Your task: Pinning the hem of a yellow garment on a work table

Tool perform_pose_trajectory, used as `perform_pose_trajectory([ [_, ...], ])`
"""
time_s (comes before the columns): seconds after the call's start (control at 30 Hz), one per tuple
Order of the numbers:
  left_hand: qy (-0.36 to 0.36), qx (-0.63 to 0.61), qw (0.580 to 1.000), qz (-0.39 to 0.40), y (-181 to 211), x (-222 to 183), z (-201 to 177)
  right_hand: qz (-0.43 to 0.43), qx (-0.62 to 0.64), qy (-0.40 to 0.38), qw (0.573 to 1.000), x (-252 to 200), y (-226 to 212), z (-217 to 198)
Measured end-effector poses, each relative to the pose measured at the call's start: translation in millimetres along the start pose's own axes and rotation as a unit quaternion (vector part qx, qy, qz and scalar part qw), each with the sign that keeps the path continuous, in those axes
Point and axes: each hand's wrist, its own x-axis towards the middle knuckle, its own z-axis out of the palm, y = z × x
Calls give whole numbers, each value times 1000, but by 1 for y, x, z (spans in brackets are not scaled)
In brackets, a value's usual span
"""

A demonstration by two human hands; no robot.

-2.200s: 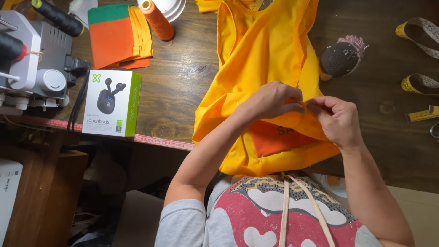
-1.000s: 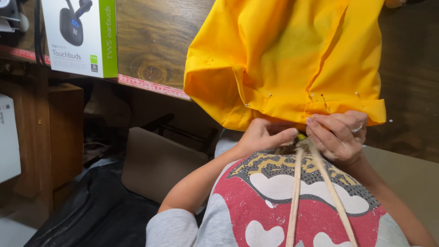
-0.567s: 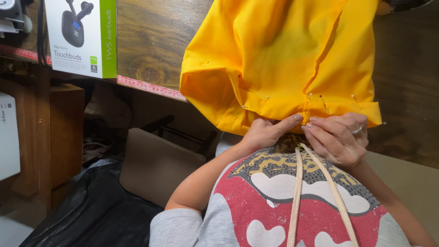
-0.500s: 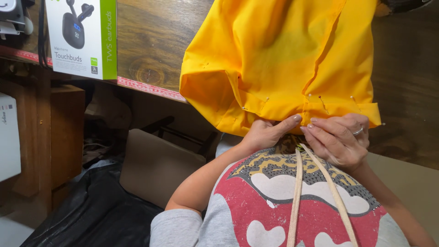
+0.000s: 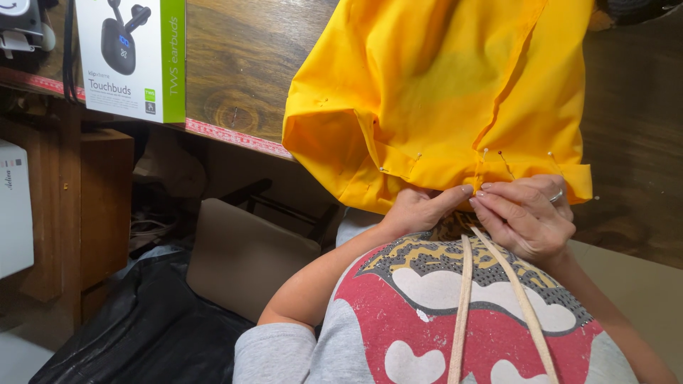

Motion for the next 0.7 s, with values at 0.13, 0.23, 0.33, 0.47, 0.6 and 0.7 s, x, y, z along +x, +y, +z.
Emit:
perform_pose_trajectory([
  [0.13,8,-20,1000,20,-4,1,2,-5,8,-15,1000,0,-3,-1],
  [0.23,8,14,1000,26,-4,0,3,2,8,-35,999,0,-4,-3],
  [0.33,18,2,1000,21,-1,-2,4,-12,2,-32,999,2,-4,-4],
  [0.47,16,4,999,-48,14,-8,3,-27,-28,-41,998,8,-8,-11],
  [0.6,-91,37,994,-38,24,-15,-1,-23,-138,-81,987,0,-1,-10],
  [0.7,-136,230,958,106,49,-15,-13,-7,-126,-99,987,-1,3,-9],
])
